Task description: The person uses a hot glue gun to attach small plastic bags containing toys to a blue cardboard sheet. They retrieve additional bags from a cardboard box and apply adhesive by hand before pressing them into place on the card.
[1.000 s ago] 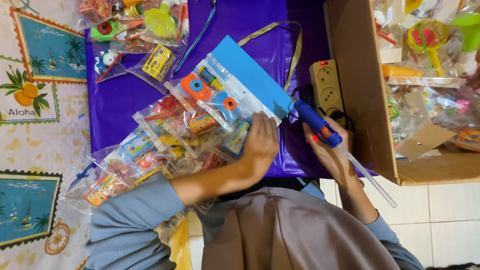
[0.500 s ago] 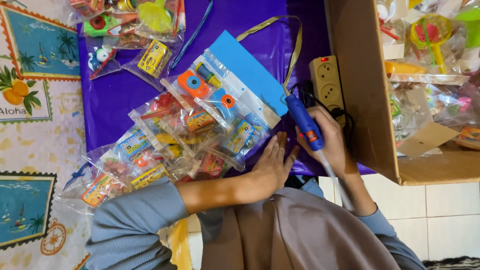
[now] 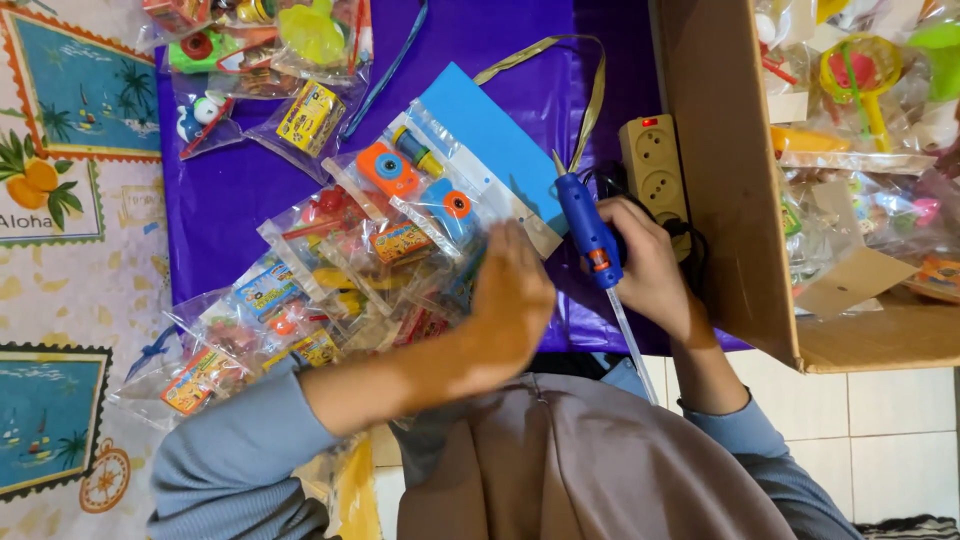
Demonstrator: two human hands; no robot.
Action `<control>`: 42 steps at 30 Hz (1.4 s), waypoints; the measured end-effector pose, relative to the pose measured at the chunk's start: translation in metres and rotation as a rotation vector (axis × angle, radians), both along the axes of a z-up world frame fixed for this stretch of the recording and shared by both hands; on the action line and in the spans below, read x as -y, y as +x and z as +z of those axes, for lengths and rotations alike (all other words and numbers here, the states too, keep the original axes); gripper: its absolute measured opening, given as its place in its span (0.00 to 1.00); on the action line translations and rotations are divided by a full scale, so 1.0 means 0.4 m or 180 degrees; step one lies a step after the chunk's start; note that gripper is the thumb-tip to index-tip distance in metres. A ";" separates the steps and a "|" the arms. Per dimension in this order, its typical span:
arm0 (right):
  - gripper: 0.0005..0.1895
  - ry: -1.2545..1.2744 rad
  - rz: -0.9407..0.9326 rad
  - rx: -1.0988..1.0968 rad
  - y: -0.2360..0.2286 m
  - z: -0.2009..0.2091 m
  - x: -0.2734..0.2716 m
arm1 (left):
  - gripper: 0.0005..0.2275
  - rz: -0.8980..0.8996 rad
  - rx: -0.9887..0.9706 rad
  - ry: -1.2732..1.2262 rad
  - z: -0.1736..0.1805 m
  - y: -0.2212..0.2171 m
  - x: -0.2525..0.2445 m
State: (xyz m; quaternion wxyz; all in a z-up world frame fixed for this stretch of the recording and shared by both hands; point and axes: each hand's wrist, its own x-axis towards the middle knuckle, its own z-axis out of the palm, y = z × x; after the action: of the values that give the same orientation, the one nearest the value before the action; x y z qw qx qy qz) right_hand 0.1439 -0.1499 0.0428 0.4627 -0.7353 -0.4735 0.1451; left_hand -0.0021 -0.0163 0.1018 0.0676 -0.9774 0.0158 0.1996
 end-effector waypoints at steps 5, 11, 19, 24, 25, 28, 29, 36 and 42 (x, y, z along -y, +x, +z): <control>0.19 -0.0123 0.0171 -0.0162 -0.047 0.011 -0.060 | 0.15 0.0499 0.1092 -0.0181 -0.141 0.060 -0.076; 0.20 -0.0449 0.0095 -0.0307 -0.061 -0.015 -0.074 | 0.19 0.0621 0.0034 -0.0005 -0.225 0.080 -0.071; 0.18 -0.0509 0.0084 -0.0396 -0.048 -0.021 -0.053 | 0.19 0.0392 -0.0261 -0.0033 -0.224 0.081 -0.105; 0.25 -0.0448 0.0138 0.0118 -0.016 0.056 -0.062 | 0.22 0.0404 0.0433 -0.0554 -0.253 0.053 -0.151; 0.25 -0.0435 0.0143 0.0127 -0.013 0.055 -0.063 | 0.22 0.0408 0.0442 -0.0541 -0.256 0.049 -0.150; 0.16 -0.0344 0.0218 0.0641 -0.009 0.057 -0.071 | 0.26 0.0367 0.0526 -0.0418 -0.270 0.042 -0.151; 0.15 -0.0331 0.0262 0.0640 -0.013 0.053 -0.072 | 0.26 0.0365 0.0619 -0.0432 -0.281 0.042 -0.151; 0.13 -0.0516 0.0086 0.0683 -0.026 0.056 -0.094 | 0.26 0.0573 0.1104 -0.1268 -0.216 0.015 -0.177; 0.16 -0.0513 -0.0096 0.0535 -0.031 0.043 -0.103 | 0.15 0.0330 0.2605 -0.0846 -0.067 -0.119 -0.166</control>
State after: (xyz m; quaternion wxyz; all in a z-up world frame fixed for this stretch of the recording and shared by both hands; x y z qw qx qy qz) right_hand 0.1317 -0.1086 0.0599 0.3629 -0.7867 -0.4863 0.1136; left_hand -0.0498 0.0500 0.0749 -0.0683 -0.9757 -0.0358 -0.2051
